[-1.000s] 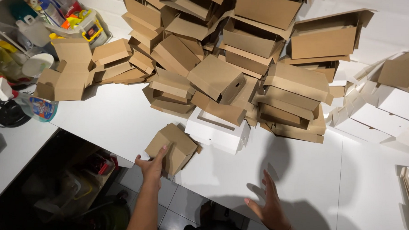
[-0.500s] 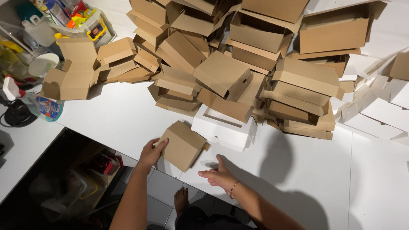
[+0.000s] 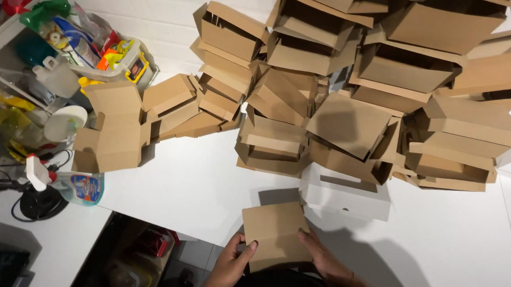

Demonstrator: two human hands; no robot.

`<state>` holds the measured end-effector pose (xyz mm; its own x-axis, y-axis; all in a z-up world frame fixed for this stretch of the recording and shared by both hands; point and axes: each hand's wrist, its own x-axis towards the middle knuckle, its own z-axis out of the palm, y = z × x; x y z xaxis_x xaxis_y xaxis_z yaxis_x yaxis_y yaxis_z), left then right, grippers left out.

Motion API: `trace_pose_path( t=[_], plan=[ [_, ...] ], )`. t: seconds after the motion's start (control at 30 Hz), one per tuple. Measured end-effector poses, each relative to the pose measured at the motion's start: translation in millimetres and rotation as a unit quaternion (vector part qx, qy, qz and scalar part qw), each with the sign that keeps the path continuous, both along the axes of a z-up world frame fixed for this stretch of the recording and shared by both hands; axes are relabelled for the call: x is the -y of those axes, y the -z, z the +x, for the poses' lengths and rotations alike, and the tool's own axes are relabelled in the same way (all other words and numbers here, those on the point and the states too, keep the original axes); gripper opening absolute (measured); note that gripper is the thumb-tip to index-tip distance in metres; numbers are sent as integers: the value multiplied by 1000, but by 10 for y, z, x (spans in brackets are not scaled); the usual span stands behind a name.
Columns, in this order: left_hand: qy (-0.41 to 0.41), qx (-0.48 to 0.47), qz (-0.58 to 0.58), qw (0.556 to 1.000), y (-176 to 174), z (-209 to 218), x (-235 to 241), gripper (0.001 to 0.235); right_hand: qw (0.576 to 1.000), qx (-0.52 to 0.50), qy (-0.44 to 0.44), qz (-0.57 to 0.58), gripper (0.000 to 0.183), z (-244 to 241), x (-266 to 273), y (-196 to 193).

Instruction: The person folds flat white cardboard sheets into rectangular boxes by hand, then places the finished boxes into a pile of brown boxes. The person repeats this process several times.

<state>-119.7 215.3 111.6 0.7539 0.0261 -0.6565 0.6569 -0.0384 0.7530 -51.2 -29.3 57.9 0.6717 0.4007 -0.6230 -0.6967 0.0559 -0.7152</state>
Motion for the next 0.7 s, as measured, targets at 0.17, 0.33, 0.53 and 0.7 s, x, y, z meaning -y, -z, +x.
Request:
trace_pose_path(
  t=[0.17,0.33,0.53,0.7],
  plan=[
    [134,150,107,974,-650,318,-469,42,983,98,42,-150,80,-124,-463,-1061],
    [164,286,154,931,-1361,441,-650,42,973,137,156,-98,73,-213,-587,-1716],
    [221,96,340,909,-1614,412,-765,47,988,51,126,-67,72,-247,-689,-1591],
    [171,118,238,949,-1046,342,-869,89,963,261,55,32,81,-291,-732,-1362]
  ],
)
